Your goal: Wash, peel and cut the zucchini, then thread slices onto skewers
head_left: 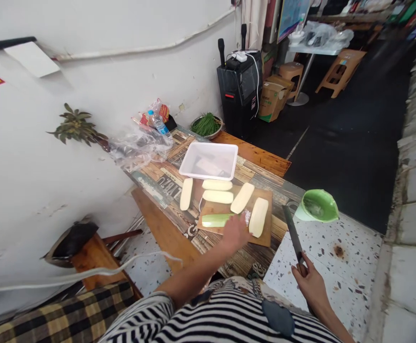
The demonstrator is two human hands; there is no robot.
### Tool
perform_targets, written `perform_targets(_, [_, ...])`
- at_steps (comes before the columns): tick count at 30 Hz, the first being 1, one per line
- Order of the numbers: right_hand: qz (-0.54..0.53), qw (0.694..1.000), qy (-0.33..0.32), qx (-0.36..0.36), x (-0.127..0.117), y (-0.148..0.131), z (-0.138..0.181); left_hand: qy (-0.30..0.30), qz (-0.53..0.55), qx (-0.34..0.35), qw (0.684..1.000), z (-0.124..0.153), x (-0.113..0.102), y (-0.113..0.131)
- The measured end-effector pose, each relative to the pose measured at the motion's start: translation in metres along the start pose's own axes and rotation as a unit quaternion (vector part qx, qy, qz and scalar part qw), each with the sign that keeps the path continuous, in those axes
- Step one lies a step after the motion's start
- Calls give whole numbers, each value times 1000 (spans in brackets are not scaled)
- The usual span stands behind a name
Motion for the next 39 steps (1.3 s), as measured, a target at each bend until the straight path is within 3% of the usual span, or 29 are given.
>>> perform_targets(3, [-5, 1000, 10, 7, -7, 3, 10, 30, 5, 1, 1000, 6, 20, 49])
perform_targets(6, [-11, 999, 26, 20, -16, 12, 22, 14, 17, -36, 999, -6, 20, 70])
perform_targets(9, [-20, 999, 38, 30, -22, 26, 31, -6, 32, -59, 998, -25, 14, 76])
perform_targets(14, [-5, 997, 46, 61, -31, 49, 36, 17, 47, -78, 996, -54, 11, 79])
perform_targets(21, [-12, 997, 48, 65, -35, 45, 32, -4, 41, -74, 996, -79, 3, 83])
perform_targets(24, [-10, 997, 51, 56, -33, 44, 33, -8, 47, -74, 996, -83, 3, 83])
perform_targets(28, [-11, 998, 42, 55, -27, 49, 34, 1, 86, -19, 996, -69, -2, 86])
perform_targets(33, [-18, 997, 22, 71, -23, 48, 29, 38, 147, 66, 986, -43, -40, 65])
perform_targets(39, [-5, 998, 2, 59, -21, 19, 19, 91, 53, 102, 989, -60, -97, -24])
Point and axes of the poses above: each hand's wrist, its own z-axis away from the middle knuckle, its own x-axis out of the palm, y = z × x, the point moved 5 cm from there along -z, towards the middle knuckle, and after that the axes turned 12 degrees about -x, right-handed, at the moved point
